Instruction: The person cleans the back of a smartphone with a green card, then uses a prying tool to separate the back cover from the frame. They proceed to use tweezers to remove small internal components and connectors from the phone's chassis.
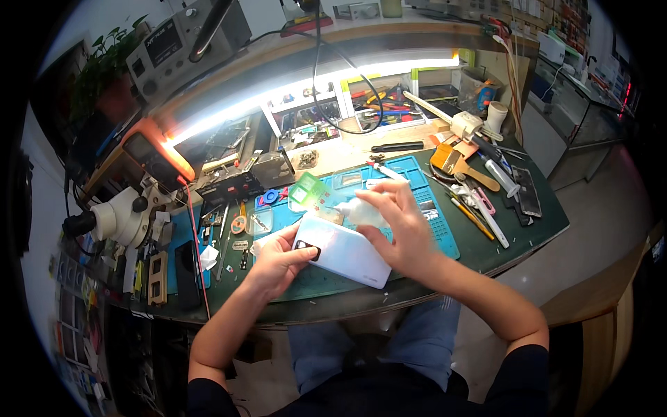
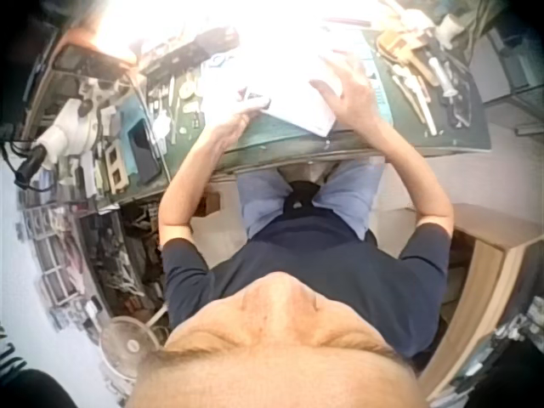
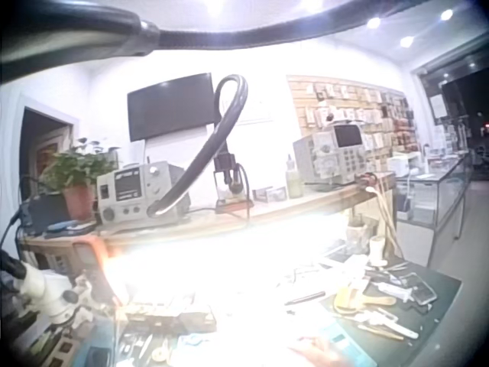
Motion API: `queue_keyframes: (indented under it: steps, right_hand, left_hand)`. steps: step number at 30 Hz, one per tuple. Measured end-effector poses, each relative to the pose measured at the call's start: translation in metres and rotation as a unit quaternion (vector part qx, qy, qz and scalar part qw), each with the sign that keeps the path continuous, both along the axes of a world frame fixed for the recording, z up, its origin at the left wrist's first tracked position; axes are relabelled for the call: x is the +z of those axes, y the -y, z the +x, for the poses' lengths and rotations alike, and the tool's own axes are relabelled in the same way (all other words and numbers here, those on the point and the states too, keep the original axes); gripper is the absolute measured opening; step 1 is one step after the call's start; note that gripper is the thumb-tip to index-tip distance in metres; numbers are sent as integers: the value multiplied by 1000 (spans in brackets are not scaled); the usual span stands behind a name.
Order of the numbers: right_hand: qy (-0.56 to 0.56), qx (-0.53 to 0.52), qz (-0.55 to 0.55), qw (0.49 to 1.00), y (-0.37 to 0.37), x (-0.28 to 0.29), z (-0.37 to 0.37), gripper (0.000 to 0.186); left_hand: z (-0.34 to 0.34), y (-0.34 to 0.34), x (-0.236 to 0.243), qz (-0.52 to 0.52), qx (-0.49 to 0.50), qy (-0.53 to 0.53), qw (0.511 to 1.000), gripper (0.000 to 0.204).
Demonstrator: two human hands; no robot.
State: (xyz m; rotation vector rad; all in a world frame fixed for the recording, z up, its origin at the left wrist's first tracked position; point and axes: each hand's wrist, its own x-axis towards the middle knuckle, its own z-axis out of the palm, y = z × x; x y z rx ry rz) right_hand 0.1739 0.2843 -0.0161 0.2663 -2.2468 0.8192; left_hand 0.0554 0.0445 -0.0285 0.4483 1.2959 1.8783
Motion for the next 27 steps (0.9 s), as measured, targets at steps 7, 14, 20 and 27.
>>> queue_keyframes:
  steps: [7,14,20,27]
  right_hand:
    - [-37,-25,172,984,-9,25,-23,44]
    - [-3,2,231,973,-6,32,-31,44]
    - [-11,7,274,962,-2,48,-29,47]
    - [-4,17,298,954,0,62,-29,50]
  left_hand:
    - [-20,2,-10,-39,-36,9,999,65]
    - [-18,3,-13,-7,-46,16,999,67]
    - [-17,3,-12,10,-52,28,998,63]
    - [-22,7,-22,32,-48,40,998,62]
